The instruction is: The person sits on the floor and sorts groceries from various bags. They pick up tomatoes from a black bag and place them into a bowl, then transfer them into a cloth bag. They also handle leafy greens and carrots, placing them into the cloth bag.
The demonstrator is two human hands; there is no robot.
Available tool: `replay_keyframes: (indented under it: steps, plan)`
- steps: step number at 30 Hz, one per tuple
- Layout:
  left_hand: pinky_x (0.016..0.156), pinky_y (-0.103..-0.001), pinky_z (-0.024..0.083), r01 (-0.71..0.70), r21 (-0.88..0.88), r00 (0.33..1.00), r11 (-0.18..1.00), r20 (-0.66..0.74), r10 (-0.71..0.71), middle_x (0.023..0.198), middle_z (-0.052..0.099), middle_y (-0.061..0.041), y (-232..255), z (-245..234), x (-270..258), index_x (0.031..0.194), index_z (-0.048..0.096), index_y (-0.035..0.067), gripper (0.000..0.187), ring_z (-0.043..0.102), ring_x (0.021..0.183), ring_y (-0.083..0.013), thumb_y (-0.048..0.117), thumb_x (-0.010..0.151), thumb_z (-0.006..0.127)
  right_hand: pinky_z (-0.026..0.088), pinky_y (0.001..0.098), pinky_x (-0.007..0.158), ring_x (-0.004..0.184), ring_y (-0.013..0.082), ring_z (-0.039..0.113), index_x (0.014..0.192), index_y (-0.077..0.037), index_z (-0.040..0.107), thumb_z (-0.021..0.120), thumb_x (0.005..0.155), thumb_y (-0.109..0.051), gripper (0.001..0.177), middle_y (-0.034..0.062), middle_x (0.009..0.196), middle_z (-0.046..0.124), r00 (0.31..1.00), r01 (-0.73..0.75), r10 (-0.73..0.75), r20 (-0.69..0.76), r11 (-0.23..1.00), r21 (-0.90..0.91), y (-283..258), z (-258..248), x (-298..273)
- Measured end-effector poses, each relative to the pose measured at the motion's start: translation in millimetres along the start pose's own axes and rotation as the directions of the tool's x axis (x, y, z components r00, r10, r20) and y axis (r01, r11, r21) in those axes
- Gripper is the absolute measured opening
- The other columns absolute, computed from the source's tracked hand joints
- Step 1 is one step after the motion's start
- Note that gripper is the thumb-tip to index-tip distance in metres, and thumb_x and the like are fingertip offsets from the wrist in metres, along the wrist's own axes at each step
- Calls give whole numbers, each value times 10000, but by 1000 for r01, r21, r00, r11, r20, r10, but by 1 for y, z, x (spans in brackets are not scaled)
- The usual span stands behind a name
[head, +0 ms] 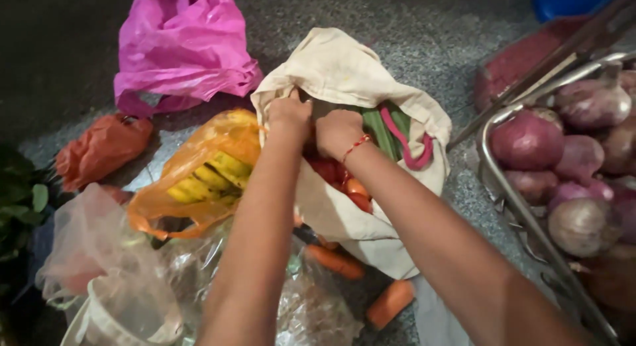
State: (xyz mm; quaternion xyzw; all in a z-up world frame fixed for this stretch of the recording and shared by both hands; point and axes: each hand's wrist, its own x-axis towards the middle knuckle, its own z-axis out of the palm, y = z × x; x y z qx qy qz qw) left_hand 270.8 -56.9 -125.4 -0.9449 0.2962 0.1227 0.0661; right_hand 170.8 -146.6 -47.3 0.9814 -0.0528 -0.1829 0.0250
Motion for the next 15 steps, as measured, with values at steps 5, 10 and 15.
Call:
replay_keyframes:
  steps: [5, 10, 15]
  plan:
    - [970, -481, 511, -169, -140, 979, 976, -138, 150, 1446, 479, -228, -2, -59, -92, 1316, 629, 146, 775, 614, 1195, -378, 419, 634, 876, 581, 446, 860, 1028, 347, 716, 1056, -114, 768, 796, 728, -238, 352, 173, 1089, 734, 999, -36, 42, -34, 990, 137, 3, -21, -40]
    - [888, -502, 535, -186, -525, 921, 830, -387, -38, 1295, 651, -147, 1, -68, -151, 1184, 657, 91, 606, 673, 1101, -374, 435, 723, 850, 563, 458, 837, 977, 382, 699, 1004, -161, 790, 791, 698, -209, 310, 207, 1058, 714, 953, 51, 76, -294, 914, 402, 21, -11, -81]
    - [860, -440, 564, -17, -611, 994, 792, -94, -50, 965, 762, -146, 9, -106, -190, 1013, 786, 170, 536, 738, 950, -307, 581, 670, 820, 575, 385, 868, 959, 312, 738, 1011, -226, 798, 793, 715, -324, 311, 151, 1024, 753, 958, 185, 6, -285, 748, 637, 62, -18, -107]
